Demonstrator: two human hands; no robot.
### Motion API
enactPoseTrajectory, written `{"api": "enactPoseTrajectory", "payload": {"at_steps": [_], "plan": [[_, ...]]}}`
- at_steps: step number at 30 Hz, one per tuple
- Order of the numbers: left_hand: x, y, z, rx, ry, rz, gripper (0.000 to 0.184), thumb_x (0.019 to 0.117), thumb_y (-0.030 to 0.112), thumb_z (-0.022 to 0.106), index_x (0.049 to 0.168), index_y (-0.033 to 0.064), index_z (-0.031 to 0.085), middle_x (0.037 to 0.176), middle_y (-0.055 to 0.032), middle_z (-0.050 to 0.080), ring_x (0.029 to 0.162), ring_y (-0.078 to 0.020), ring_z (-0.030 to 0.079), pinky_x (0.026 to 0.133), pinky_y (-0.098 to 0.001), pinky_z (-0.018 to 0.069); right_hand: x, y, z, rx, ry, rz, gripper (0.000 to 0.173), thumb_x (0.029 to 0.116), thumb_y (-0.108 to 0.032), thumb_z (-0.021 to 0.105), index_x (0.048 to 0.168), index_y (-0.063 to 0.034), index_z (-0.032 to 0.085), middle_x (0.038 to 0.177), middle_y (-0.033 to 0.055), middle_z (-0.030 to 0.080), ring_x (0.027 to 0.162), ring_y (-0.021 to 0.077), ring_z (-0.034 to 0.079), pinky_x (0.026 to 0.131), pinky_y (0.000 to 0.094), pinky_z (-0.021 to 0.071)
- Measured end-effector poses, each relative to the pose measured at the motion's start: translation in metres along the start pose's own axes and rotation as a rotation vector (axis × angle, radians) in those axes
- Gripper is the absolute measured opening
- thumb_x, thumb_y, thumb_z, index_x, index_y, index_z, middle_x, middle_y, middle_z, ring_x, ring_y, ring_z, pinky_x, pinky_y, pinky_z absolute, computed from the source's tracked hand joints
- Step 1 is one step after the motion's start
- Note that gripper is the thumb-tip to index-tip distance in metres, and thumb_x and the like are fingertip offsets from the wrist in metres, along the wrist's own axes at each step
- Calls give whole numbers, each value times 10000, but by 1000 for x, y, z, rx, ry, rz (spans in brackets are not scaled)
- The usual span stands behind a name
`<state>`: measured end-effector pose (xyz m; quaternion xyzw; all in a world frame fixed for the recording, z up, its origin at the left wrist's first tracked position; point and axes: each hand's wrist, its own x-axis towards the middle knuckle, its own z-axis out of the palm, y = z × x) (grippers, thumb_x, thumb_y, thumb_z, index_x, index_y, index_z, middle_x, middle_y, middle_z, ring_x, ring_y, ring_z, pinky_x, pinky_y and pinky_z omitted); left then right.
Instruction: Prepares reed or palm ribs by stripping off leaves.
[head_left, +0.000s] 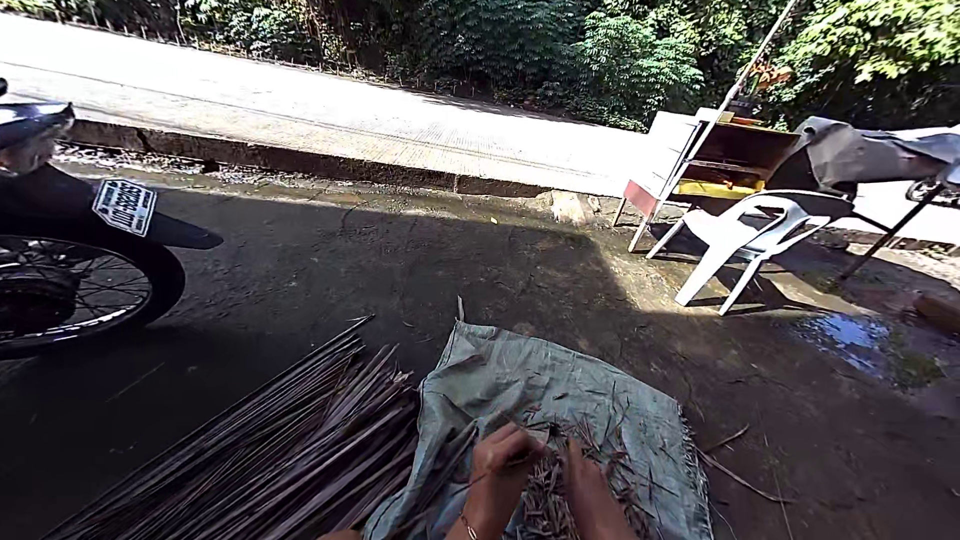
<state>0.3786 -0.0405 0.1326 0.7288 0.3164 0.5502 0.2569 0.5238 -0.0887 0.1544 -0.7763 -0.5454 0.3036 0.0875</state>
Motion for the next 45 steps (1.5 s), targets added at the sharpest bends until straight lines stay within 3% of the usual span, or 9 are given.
{"api": "enactPoseTrajectory", "payload": {"at_steps": [9, 15, 18, 22, 24, 32, 39, 43, 45], "plan": [[-14, -13, -8, 68, -234, -7, 50, 766, -27, 772, 807, 1, 766, 786, -108, 733, 743, -169, 725, 736, -291, 595, 23, 17, 0, -325, -191, -93, 415, 1108, -127, 384, 1506, -21, 434, 1256, 301, 651, 1138, 492, 653, 949, 624, 506], [1, 1, -46, -78, -71, -11, 40, 784, 29, 786, 816, 41, 766, 799, -8, 742, 772, -15, 699, 755, -168, 575, 53, 100, -3, -303, -292, 124, 500, 1060, -88, 461, 1543, 8, 373, 1358, 310, 604, 1263, 506, 582, 1025, 667, 456], [17, -11, -79, -154, -27, -28, 80, 788, 41, 808, 846, 73, 763, 829, 31, 753, 790, -4, 713, 760, -189, 603, 46, 76, -1, -30, -114, -19, 413, 1117, -171, 375, 1465, 45, 423, 1198, 329, 656, 1147, 492, 647, 980, 617, 498], [20, -15, -65, -99, -74, 25, 55, 779, 29, 791, 820, 23, 755, 840, -1, 742, 826, 5, 704, 797, -160, 580, -2, 20, -4, 333, 27, -307, 303, 1082, -100, 409, 1263, 97, 550, 855, 264, 644, 777, 399, 658, 770, 541, 530], [15, -12, -50, -74, -107, 72, 46, 794, 52, 785, 810, 32, 747, 847, -10, 735, 851, 7, 693, 813, -144, 563, -22, 1, -5, 387, 45, -372, 286, 1064, -67, 423, 1240, 110, 562, 811, 252, 640, 733, 380, 655, 727, 528, 534], [-3, 6, -17, -12, -90, 194, 37, 810, 44, 759, 783, 38, 734, 811, -47, 729, 856, -27, 703, 824, -134, 550, -12, -6, -2, 108, -120, -86, 371, 1114, -135, 373, 1428, 53, 435, 1124, 318, 680, 1104, 476, 677, 952, 585, 523], [-9, 0, -14, 7, -167, 155, 18, 789, 17, 750, 778, 30, 756, 807, -53, 737, 844, -41, 706, 827, -146, 550, 4, 14, -3, 61, -177, -125, 354, 1122, -156, 362, 1401, 41, 452, 1131, 316, 671, 1107, 478, 670, 947, 590, 520], [-3, -3, -15, -34, -124, 154, 19, 777, 22, 763, 782, 35, 750, 818, -35, 736, 849, -19, 704, 821, -137, 555, -19, -2, 2, 286, 100, -334, 302, 1077, -100, 428, 1249, 118, 548, 871, 289, 677, 848, 445, 712, 777, 554, 566], [-2, 3, -15, -46, -78, 198, 28, 812, 51, 754, 792, 51, 735, 832, -24, 728, 861, -10, 695, 822, -130, 551, -13, 6, 6, 170, -104, -133, 344, 1100, -106, 398, 1366, 101, 470, 1089, 333, 670, 1069, 474, 681, 927, 577, 533]]}}
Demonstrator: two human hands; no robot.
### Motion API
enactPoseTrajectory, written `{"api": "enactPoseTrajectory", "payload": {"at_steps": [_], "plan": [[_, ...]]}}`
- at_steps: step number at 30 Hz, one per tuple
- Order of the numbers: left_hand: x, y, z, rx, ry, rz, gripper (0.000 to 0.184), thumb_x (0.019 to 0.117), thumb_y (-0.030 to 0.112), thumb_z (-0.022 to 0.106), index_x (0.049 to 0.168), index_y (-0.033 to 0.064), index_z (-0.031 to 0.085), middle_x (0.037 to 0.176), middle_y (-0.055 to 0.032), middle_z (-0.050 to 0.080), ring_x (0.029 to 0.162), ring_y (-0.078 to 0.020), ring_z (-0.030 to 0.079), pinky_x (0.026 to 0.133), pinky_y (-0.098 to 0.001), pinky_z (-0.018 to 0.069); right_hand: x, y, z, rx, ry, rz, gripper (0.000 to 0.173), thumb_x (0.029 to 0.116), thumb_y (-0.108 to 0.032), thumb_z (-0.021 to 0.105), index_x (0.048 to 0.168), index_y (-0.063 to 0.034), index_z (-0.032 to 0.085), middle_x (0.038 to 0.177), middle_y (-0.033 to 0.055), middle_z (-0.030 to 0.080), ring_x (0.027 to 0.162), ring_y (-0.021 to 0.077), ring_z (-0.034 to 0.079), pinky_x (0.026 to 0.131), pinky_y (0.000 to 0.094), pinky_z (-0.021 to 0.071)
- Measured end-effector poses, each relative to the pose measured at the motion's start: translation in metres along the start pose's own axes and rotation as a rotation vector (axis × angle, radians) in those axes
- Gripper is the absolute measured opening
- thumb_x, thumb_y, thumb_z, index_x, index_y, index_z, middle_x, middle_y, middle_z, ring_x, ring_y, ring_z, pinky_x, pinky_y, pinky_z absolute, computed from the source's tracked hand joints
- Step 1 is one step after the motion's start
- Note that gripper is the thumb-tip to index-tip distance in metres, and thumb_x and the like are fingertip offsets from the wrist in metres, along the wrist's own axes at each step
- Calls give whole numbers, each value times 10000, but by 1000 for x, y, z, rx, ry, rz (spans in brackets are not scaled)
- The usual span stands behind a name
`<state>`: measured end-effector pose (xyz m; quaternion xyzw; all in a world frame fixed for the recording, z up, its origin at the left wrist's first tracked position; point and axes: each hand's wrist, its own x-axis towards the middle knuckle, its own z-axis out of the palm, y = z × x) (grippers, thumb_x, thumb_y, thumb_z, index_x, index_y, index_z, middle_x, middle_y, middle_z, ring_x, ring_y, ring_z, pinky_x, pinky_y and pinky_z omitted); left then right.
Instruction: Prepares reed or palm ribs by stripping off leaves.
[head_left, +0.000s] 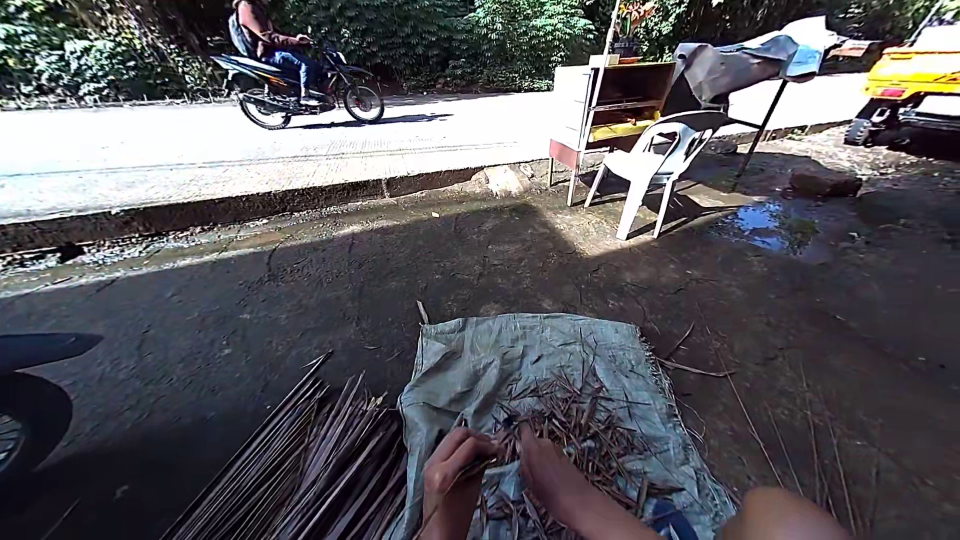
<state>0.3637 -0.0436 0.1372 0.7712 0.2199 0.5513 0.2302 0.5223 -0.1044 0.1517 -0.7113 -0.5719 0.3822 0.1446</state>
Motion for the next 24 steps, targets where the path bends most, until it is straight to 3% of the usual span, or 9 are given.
{"api": "enactPoseTrajectory", "payload": {"at_steps": [2, 4, 7, 9, 11, 13, 16, 19, 24], "plan": [[1, 9, -6, -30, 58, 17, 46, 840, 70, 754, 817, 76, 714, 861, 9, 714, 884, 9, 690, 824, -130, 561, 16, 36, 8, -101, -162, 219, 410, 1080, -71, 422, 1457, 90, 402, 1305, 338, 602, 1249, 481, 598, 1033, 595, 478], [14, 12, -24, -52, 84, -8, 55, 857, 74, 758, 837, 94, 710, 894, 52, 716, 903, 35, 691, 833, -140, 575, 29, 50, 7, -125, -143, 240, 428, 1087, -97, 419, 1475, 79, 383, 1323, 331, 597, 1248, 483, 599, 1031, 596, 483], [18, 2, -37, -47, 101, -99, 61, 791, 42, 782, 823, 80, 746, 845, 66, 728, 840, 51, 683, 789, -128, 570, 24, 27, -12, -41, -12, 140, 388, 1127, -182, 336, 1400, 68, 452, 1183, 317, 653, 1158, 460, 650, 989, 570, 504], [16, -2, -33, -81, 93, -133, 83, 782, 36, 793, 839, 85, 757, 856, 68, 736, 843, 45, 687, 793, -134, 573, 11, 5, -19, 89, 80, 9, 365, 1119, -169, 364, 1344, 85, 498, 1042, 306, 671, 1017, 444, 683, 925, 552, 526], [13, -1, -24, -175, 72, -186, 114, 799, 41, 802, 877, 116, 765, 903, 86, 747, 862, 32, 699, 809, -154, 588, 2, -5, -12, 369, 181, -167, 350, 1086, -140, 411, 1342, 83, 496, 847, 206, 628, 729, 314, 642, 734, 457, 547], [9, 4, -11, -287, 77, -279, 181, 773, -16, 809, 899, 106, 765, 909, 87, 758, 841, 18, 710, 794, -177, 602, -1, -10, -5, 627, 171, -245, 417, 1052, -141, 501, 1421, 44, 441, 778, 92, 588, 609, 160, 568, 622, 340, 516], [6, 8, -3, -369, 82, -454, 285, 728, -131, 771, 982, -7, 738, 949, 27, 781, 858, -26, 737, 806, -216, 618, 10, -5, -7, 668, 144, -216, 289, 1048, -123, 533, 1281, 47, 546, 729, 39, 567, 577, 93, 519, 593, 278, 472], [12, 4, -16, -298, 88, -494, 398, 756, -70, 755, 1139, -51, 650, 1028, 9, 764, 943, -36, 726, 867, -231, 598, 23, 7, -26, 579, 66, -123, 257, 1071, -137, 520, 1244, 51, 554, 724, 40, 551, 579, 102, 506, 602, 282, 461], [24, 1, -47, -296, -10, -475, 240, 773, -79, 749, 967, 55, 706, 919, 64, 762, 812, -25, 729, 739, -221, 628, 34, 26, -52, 522, 37, -38, 251, 1085, -150, 507, 1257, 30, 541, 725, 32, 515, 561, 101, 471, 573, 275, 436]]}}
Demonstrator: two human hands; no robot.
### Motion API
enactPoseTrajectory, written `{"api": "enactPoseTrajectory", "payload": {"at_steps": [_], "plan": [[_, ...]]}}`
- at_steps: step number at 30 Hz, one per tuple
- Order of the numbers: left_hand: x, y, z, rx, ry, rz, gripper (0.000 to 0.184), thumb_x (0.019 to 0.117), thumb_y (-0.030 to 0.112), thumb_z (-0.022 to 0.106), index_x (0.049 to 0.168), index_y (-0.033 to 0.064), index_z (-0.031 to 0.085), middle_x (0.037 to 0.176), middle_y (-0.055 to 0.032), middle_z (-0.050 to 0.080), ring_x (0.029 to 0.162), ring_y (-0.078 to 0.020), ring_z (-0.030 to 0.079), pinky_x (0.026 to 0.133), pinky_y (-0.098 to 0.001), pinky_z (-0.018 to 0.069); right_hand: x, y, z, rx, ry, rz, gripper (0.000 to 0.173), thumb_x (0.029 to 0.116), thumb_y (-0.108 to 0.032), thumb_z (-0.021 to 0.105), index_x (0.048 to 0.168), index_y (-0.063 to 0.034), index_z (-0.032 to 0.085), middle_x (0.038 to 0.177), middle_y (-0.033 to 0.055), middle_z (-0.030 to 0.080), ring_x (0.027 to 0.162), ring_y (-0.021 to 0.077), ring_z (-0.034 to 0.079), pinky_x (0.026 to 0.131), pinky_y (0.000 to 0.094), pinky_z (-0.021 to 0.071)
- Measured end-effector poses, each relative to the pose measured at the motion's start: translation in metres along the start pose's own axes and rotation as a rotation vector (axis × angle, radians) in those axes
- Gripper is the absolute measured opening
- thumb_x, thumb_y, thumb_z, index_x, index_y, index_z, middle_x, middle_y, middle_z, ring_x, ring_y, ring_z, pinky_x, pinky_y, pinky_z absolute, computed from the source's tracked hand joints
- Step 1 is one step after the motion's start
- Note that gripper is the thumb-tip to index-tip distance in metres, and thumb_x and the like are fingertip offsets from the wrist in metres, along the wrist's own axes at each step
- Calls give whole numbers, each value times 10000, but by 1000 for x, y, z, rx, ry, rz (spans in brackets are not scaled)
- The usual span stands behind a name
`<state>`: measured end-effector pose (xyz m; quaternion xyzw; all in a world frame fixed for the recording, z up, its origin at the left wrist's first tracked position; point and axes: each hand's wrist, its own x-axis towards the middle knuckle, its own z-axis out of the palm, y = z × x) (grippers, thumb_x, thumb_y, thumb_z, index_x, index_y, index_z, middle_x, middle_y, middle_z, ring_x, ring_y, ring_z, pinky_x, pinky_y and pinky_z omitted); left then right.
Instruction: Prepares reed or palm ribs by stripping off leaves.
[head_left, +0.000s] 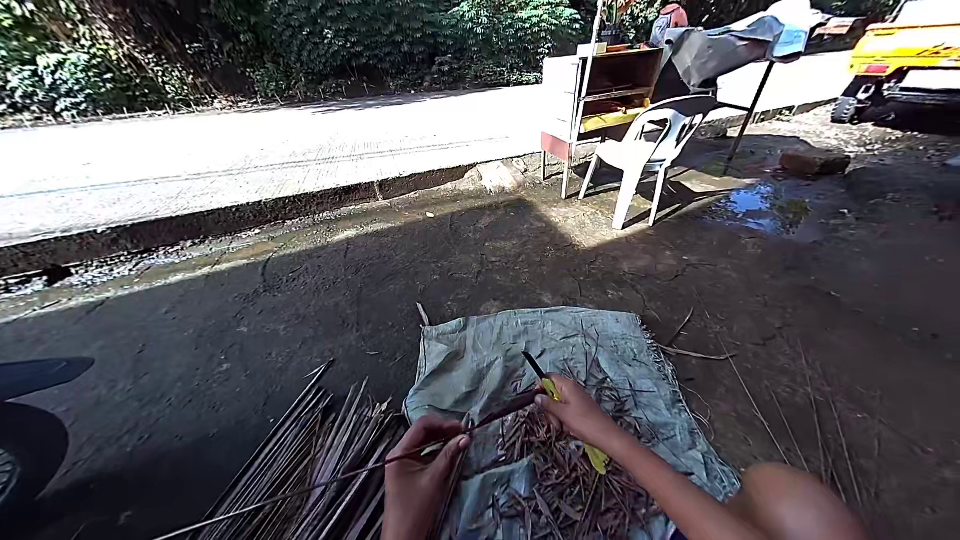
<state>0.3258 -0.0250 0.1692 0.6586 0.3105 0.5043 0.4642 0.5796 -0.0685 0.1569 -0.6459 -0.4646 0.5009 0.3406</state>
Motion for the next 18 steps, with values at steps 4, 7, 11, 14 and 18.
{"api": "enactPoseTrajectory", "payload": {"at_steps": [4, 7, 11, 14, 18], "plan": [[1, -2, -6, 21, -79, -22, 169, 803, -102, 733, 930, 11, 739, 883, 15, 782, 752, -45, 742, 728, -225, 631, 0, -3, -5, -55, 71, 28, 280, 1097, -166, 488, 1302, 24, 512, 783, 60, 542, 612, 128, 512, 616, 294, 459], [0, -2, 3, 75, 54, 3, 141, 790, -100, 742, 894, -7, 730, 841, 5, 783, 725, -37, 742, 719, -215, 629, -11, -5, 11, -176, 257, -103, 435, 1120, -251, 393, 1447, 36, 421, 913, 192, 652, 808, 322, 661, 798, 494, 545], [-2, -6, 12, 195, 115, 2, 119, 782, -66, 776, 888, -36, 733, 827, -34, 780, 720, -40, 742, 712, -205, 621, -39, -23, 48, -381, 184, -248, 371, 1112, -201, 391, 1337, 56, 537, 1015, 254, 681, 911, 409, 699, 815, 556, 557], [-6, -4, 23, 232, 121, -15, 120, 771, -61, 780, 881, -39, 737, 805, -38, 774, 696, -25, 729, 695, -191, 610, -49, -31, 69, -599, 89, -219, 313, 1087, -100, 428, 1329, 59, 549, 1148, 278, 676, 926, 431, 723, 793, 547, 580], [-10, 0, 30, 234, 93, -64, 119, 763, -70, 785, 870, -38, 742, 802, -40, 774, 700, -21, 727, 695, -186, 606, -40, -32, 65, -788, 45, -108, 318, 1064, -10, 407, 1358, 44, 515, 1212, 277, 645, 941, 430, 719, 798, 534, 582]]}}
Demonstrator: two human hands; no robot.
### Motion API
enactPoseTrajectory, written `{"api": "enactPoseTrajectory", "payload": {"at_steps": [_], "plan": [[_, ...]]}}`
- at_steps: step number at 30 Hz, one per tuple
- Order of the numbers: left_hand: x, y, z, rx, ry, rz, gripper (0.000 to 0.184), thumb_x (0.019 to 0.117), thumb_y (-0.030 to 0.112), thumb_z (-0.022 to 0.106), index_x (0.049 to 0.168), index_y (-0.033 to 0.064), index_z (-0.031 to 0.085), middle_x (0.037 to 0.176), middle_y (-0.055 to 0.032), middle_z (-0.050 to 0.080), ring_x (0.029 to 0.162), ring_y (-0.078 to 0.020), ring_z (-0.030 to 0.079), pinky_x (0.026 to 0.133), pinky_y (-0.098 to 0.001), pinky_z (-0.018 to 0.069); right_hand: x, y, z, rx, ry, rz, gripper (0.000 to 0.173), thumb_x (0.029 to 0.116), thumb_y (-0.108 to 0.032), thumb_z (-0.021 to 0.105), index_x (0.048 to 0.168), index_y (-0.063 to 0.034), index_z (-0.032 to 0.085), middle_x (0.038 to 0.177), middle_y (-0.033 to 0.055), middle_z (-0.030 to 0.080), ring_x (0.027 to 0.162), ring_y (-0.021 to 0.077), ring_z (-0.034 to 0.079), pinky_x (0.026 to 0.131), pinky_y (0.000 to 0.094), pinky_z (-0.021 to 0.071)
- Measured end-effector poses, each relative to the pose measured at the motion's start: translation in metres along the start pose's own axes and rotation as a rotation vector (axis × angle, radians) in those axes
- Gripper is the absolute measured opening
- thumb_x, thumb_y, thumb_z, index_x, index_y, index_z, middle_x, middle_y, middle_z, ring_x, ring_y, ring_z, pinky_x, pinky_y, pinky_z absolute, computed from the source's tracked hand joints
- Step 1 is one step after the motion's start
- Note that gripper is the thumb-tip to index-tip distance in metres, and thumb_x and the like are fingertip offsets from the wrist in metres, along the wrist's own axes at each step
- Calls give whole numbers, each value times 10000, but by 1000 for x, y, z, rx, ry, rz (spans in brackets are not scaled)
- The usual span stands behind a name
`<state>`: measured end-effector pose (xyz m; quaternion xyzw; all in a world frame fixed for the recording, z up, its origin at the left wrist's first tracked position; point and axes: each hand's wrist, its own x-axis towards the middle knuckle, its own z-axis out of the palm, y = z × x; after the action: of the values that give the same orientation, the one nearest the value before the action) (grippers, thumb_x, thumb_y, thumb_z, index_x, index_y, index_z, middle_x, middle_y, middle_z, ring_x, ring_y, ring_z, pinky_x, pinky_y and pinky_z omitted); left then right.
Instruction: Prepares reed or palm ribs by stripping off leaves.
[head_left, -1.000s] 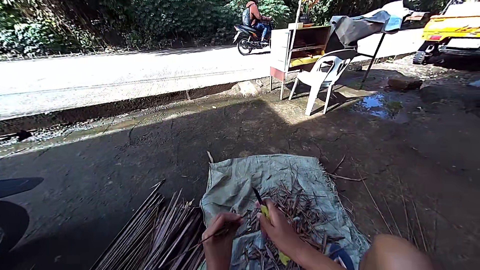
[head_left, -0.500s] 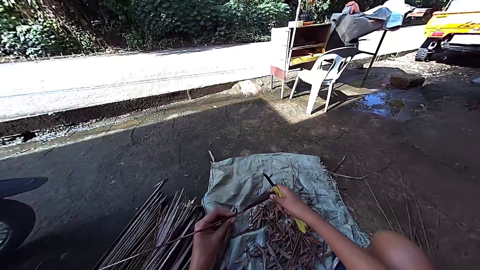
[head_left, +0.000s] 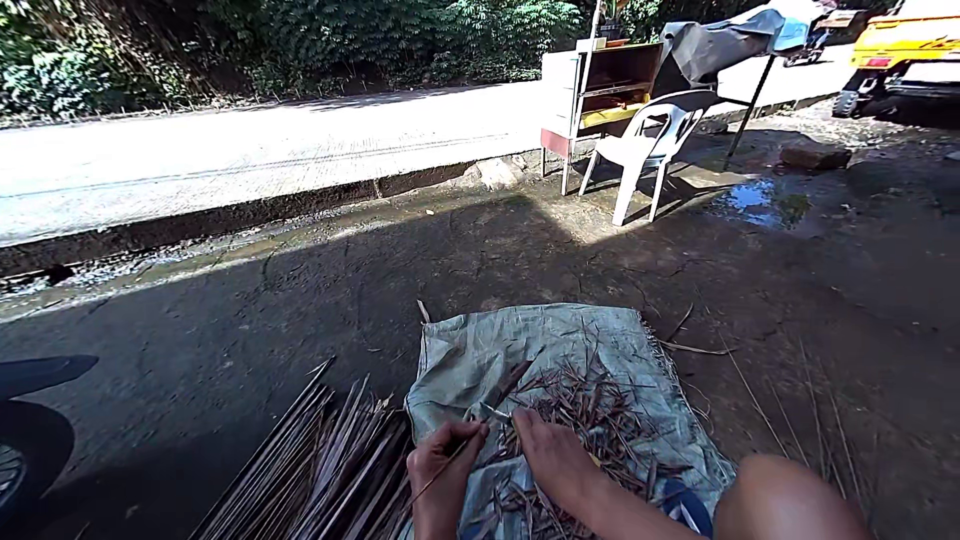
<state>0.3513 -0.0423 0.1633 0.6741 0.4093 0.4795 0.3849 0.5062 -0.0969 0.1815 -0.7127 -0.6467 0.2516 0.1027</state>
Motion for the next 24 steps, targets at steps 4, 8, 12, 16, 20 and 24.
{"api": "enactPoseTrajectory", "payload": {"at_steps": [4, 8, 12, 16, 20, 24], "plan": [[-3, 0, 1, -3, -20, -22, 111, 753, -57, 794, 850, -21, 753, 793, -26, 774, 695, -6, 722, 682, -175, 599, 17, 23, 2, -31, -72, 98, 358, 1087, -45, 389, 1428, 25, 474, 1234, 298, 636, 1022, 467, 697, 856, 569, 562], [-10, 2, -1, 38, -74, -23, 111, 746, -46, 809, 838, -16, 756, 782, -29, 771, 696, 3, 717, 684, -167, 594, 39, 70, 6, -13, -208, 345, 434, 1094, -69, 377, 1525, -21, 373, 1291, 302, 627, 1203, 492, 622, 972, 615, 505], [-13, -4, -3, 180, -217, 120, 80, 760, -36, 774, 838, -20, 765, 817, -77, 778, 736, -34, 738, 721, -190, 597, 44, 96, 10, 18, -279, 387, 441, 1081, -74, 418, 1511, 19, 380, 1344, 316, 593, 1265, 493, 580, 1013, 633, 474], [-8, -9, -8, 218, -206, 204, 78, 761, -44, 757, 834, -17, 767, 818, -80, 773, 746, -38, 736, 725, -183, 592, 40, 81, 11, 98, -287, 233, 397, 1118, -168, 364, 1446, 44, 437, 1281, 325, 617, 1234, 478, 604, 1021, 598, 479], [-5, -11, -6, 235, -154, 307, 66, 761, -34, 742, 822, -25, 766, 835, -92, 773, 768, -56, 742, 740, -178, 588, 10, 18, 0, 164, -189, 26, 353, 1133, -195, 338, 1347, 39, 493, 1127, 295, 668, 1083, 460, 676, 917, 588, 530], [-9, -11, 1, 227, -141, 435, 45, 792, -22, 711, 803, -32, 754, 869, -106, 774, 835, -55, 750, 788, -159, 580, 2, 7, -1, 113, -120, 6, 297, 1112, -107, 356, 1309, 47, 516, 1120, 296, 672, 1013, 466, 701, 854, 583, 555]]}}
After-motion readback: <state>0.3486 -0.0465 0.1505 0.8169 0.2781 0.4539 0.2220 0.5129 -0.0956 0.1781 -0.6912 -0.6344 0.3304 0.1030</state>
